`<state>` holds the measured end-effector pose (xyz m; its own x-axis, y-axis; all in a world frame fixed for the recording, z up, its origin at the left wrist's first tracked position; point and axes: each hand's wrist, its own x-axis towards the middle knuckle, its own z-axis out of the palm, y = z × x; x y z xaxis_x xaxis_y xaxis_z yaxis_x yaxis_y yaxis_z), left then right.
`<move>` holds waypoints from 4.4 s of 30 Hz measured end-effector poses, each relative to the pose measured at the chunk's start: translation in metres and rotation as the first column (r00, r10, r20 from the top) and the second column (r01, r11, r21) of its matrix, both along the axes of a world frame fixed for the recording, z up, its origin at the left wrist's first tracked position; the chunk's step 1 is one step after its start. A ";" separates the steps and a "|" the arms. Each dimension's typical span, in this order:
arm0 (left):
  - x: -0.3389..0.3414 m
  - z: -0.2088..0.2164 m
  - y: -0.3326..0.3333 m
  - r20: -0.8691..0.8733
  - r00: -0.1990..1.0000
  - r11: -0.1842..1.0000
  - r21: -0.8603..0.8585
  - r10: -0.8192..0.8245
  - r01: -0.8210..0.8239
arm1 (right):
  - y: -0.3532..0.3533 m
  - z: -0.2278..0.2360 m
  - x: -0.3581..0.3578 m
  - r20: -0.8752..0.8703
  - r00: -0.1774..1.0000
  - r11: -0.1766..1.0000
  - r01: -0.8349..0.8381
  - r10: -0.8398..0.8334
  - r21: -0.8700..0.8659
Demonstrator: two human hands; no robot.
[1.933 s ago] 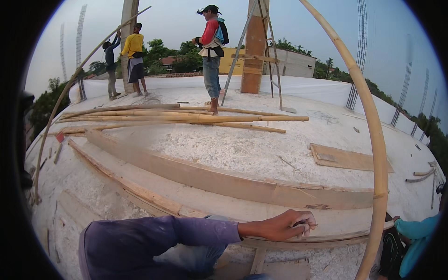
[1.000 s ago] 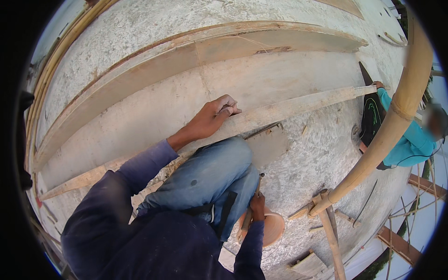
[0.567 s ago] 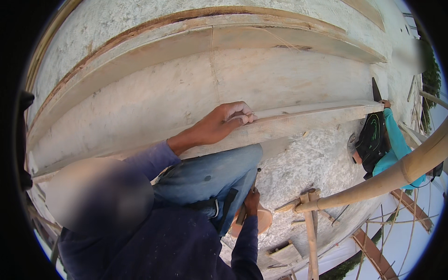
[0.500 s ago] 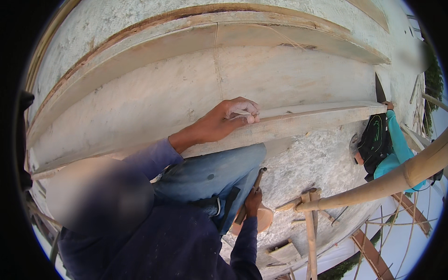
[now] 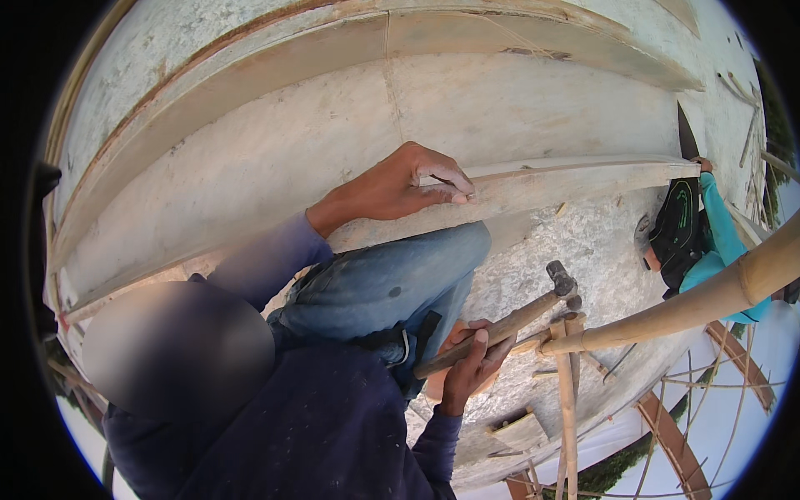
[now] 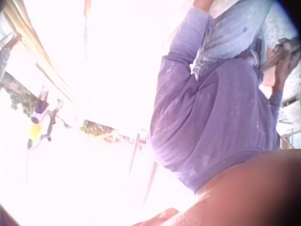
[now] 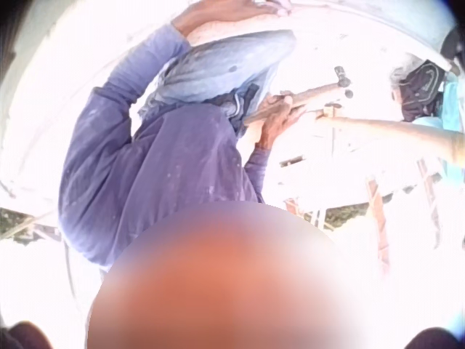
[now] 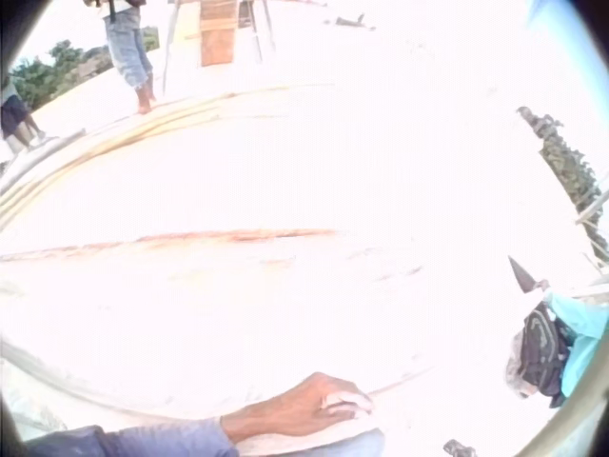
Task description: The person positions a long wooden plank on a concrete rooftop and secures it by hammering nails. The person retrieves nails from a bucket and uses a hammer to fasten the plank to the floor.
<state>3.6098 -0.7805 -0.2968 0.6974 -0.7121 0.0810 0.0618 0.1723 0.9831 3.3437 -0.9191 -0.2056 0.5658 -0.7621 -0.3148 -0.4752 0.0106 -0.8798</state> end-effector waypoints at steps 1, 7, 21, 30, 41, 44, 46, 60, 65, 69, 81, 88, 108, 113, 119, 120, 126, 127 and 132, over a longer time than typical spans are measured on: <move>0.001 -0.003 0.000 0.032 0.999 1.000 -0.016 -0.019 0.020 | 0.004 0.004 0.003 0.003 1.000 1.000 0.012 -0.012 0.019; -0.016 0.009 -0.012 0.212 0.961 0.984 0.000 0.175 -0.179 | 0.009 -0.003 0.000 -0.102 0.973 0.974 -0.216 0.208 -0.070; -0.040 0.002 -0.020 0.335 0.890 0.945 -0.004 0.309 -0.327 | -0.001 0.018 0.017 0.095 0.924 0.926 -0.359 0.370 -0.114; -0.022 0.019 -0.036 0.284 0.933 0.960 0.101 0.223 -0.260 | -0.004 0.028 0.025 -0.002 0.937 0.936 -0.348 0.349 -0.042; -0.026 0.012 -0.043 0.304 0.914 0.945 0.096 0.270 -0.312 | -0.022 0.023 0.027 -0.046 0.896 0.882 -0.443 0.442 -0.163; -0.026 0.011 -0.047 0.359 0.899 0.942 0.120 0.252 -0.312 | -0.023 0.020 0.026 -0.036 0.895 0.876 -0.443 0.445 -0.190; -0.026 0.009 -0.049 0.346 0.904 0.944 0.116 0.252 -0.308 | -0.024 0.020 0.026 -0.044 0.895 0.875 -0.443 0.444 -0.196; -0.025 0.006 -0.052 0.490 0.837 0.947 0.067 0.242 -0.313 | -0.037 0.031 0.035 -0.035 0.885 0.762 -0.420 0.465 -0.493; -0.024 0.007 -0.051 0.527 0.826 0.947 0.111 0.201 -0.301 | -0.045 0.052 0.040 -0.426 0.742 0.671 -0.661 0.517 -0.336; -0.026 0.004 -0.051 0.524 0.816 0.947 0.053 0.244 -0.317 | -0.044 0.062 0.038 -0.194 0.877 0.736 -0.475 0.439 -0.482; -0.055 0.027 -0.038 0.573 0.791 0.761 0.409 0.216 -0.504 | -0.050 0.060 0.032 -0.099 0.942 0.912 -0.336 0.321 -0.235; -0.071 0.022 -0.040 0.583 0.809 0.523 0.713 -0.073 -0.467 | -0.053 0.035 0.023 -0.181 0.950 0.961 -0.270 0.256 -0.057; -0.075 0.009 -0.055 0.664 0.732 0.424 0.713 -0.152 -0.559 | -0.135 0.133 0.273 -0.907 0.262 -0.155 -0.933 0.329 -0.325; -0.078 0.012 -0.054 0.671 0.717 0.427 0.715 -0.192 -0.554 | -0.139 0.128 0.294 -0.989 0.003 -0.348 -0.936 0.148 -0.055; -0.076 0.011 -0.055 0.662 0.731 0.443 0.712 -0.165 -0.544 | -0.134 0.138 0.290 -0.953 0.152 -0.189 -0.960 0.262 -0.205; -0.075 0.011 -0.054 0.663 0.730 0.443 0.712 -0.167 -0.545 | -0.130 0.140 0.288 -0.962 0.164 -0.150 -0.968 0.220 -0.199; -0.080 0.008 -0.054 0.704 0.702 0.433 0.669 -0.108 -0.604 | -0.113 0.145 0.273 -0.973 0.155 -0.035 -0.986 0.174 -0.163; -0.080 0.007 -0.054 0.712 0.695 0.429 0.661 -0.100 -0.616 | -0.113 0.145 0.273 -0.976 0.120 -0.051 -0.990 0.181 -0.131; -0.082 0.004 -0.056 0.733 0.674 0.429 0.639 -0.089 -0.638 | -0.124 0.140 0.276 -0.982 0.091 -0.094 -0.990 0.168 -0.108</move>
<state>3.5279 -0.8362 -0.2928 0.8947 -0.4405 0.0746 -0.4334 -0.8153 0.3840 3.6202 -1.0433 -0.0656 0.8405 -0.1420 -0.5230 0.0435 -0.9443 0.3263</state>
